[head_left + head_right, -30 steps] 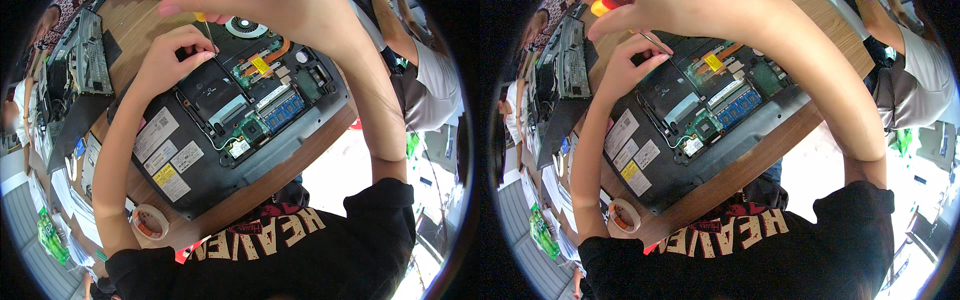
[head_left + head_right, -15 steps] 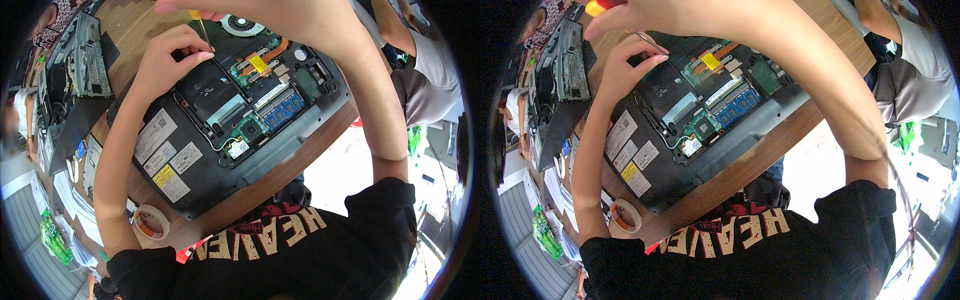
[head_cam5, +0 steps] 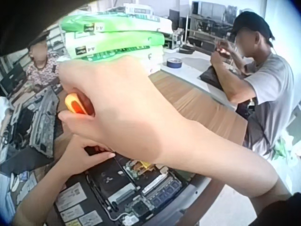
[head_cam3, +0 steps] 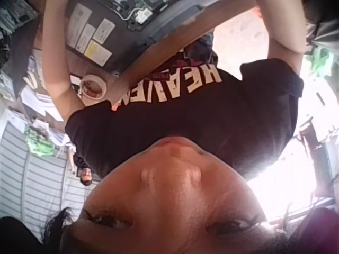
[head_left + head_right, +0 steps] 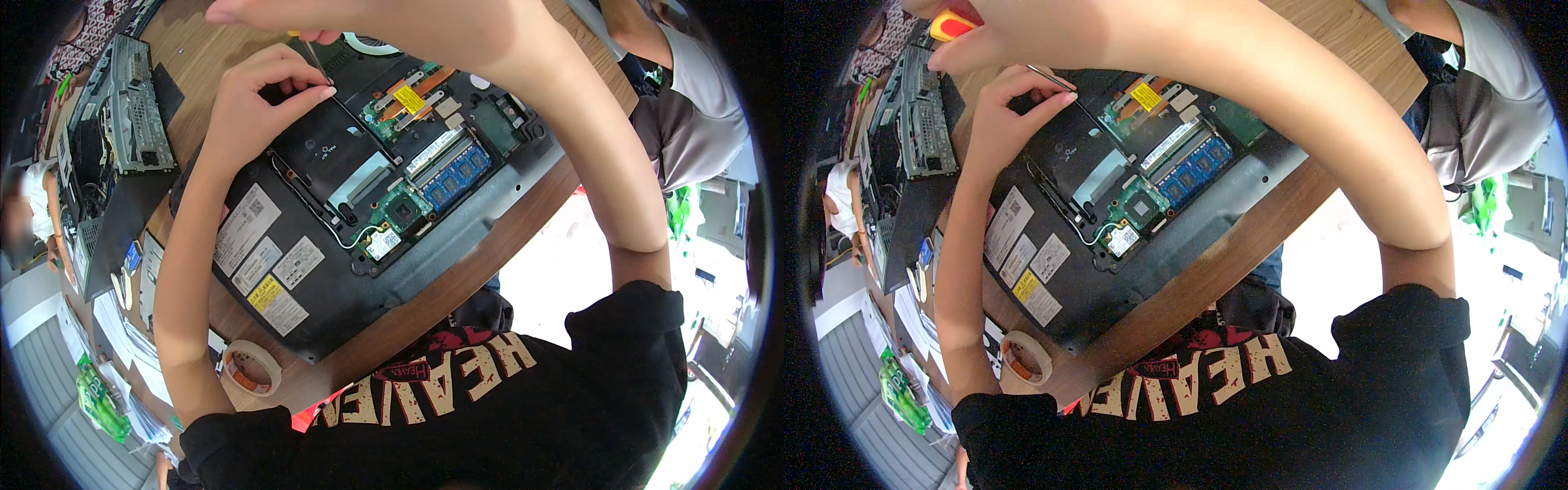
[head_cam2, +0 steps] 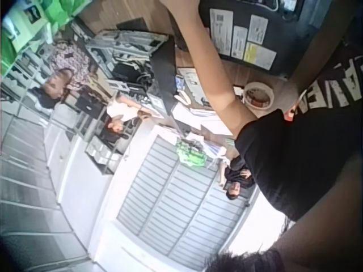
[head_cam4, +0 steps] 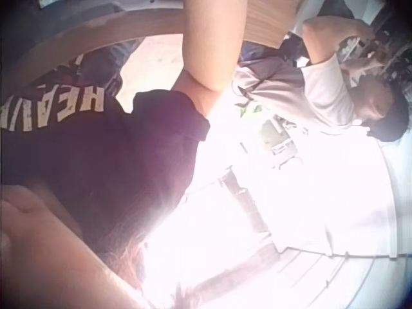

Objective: The person uses a screwdriver to secure internal components of a laptop, picks up small screws from a roll of tape, and then positions and presses down the laptop's back cover.

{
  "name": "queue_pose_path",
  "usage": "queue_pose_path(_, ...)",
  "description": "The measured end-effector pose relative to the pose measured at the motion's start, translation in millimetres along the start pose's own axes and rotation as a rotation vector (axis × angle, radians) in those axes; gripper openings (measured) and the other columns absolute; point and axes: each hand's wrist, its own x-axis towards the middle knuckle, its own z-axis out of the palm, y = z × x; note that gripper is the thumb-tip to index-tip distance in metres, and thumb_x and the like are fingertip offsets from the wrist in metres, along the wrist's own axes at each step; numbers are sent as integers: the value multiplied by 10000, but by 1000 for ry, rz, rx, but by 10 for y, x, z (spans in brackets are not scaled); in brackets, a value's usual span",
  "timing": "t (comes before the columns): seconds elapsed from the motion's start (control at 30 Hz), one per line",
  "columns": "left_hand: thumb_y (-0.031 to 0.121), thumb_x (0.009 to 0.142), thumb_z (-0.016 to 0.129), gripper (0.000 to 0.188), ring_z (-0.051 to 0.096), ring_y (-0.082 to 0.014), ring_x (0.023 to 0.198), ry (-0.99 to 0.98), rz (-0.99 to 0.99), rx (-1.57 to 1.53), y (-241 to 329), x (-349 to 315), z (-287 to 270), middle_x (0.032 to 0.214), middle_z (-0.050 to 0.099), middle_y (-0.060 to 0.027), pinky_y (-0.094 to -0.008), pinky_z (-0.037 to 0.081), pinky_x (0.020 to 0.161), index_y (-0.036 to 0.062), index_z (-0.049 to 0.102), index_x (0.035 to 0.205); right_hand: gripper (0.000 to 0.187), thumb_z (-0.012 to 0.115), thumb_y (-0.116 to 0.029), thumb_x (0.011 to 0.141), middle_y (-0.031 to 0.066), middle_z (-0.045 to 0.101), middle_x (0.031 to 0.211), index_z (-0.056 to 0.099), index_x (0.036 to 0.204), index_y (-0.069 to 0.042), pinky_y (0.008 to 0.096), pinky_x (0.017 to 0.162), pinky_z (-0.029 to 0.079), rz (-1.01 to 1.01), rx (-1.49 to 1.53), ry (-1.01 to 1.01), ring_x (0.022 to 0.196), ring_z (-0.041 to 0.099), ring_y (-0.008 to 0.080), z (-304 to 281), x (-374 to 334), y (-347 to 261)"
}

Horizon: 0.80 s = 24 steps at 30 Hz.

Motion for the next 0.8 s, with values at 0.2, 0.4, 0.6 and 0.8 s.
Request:
queue_pose_path(0.2,65,746,720,94,503,-89,650,28,20,45,-10,-6,-3,764,581,-11,-224,413,610,12,677,811,228,671,-98,761,183,575,685,507,875,11,386,576,463,-3,104,22,654,585,372,79,10,24)
queue_pose_path(0.4,56,755,710,82,503,-97,654,22,-43,42,25,-29,9,763,582,-19,-227,415,621,12,678,815,244,665,-87,776,223,581,697,502,899,48,391,578,481,114,324,-102,669,598,392,30,25,36)
queue_pose_path(0.6,58,779,689,99,493,-105,673,49,-6,80,26,-23,14,764,567,-18,-232,416,639,2,640,845,261,651,-130,790,237,581,710,507,885,66,393,585,483,-23,205,24,682,596,398,166,58,221)
queue_pose_path(0.8,43,828,618,95,513,-171,705,36,31,182,78,-37,-5,831,522,-64,-292,425,680,10,549,884,308,638,-233,820,168,543,610,531,770,51,343,516,432,3,-47,170,555,551,290,-122,-122,-28)
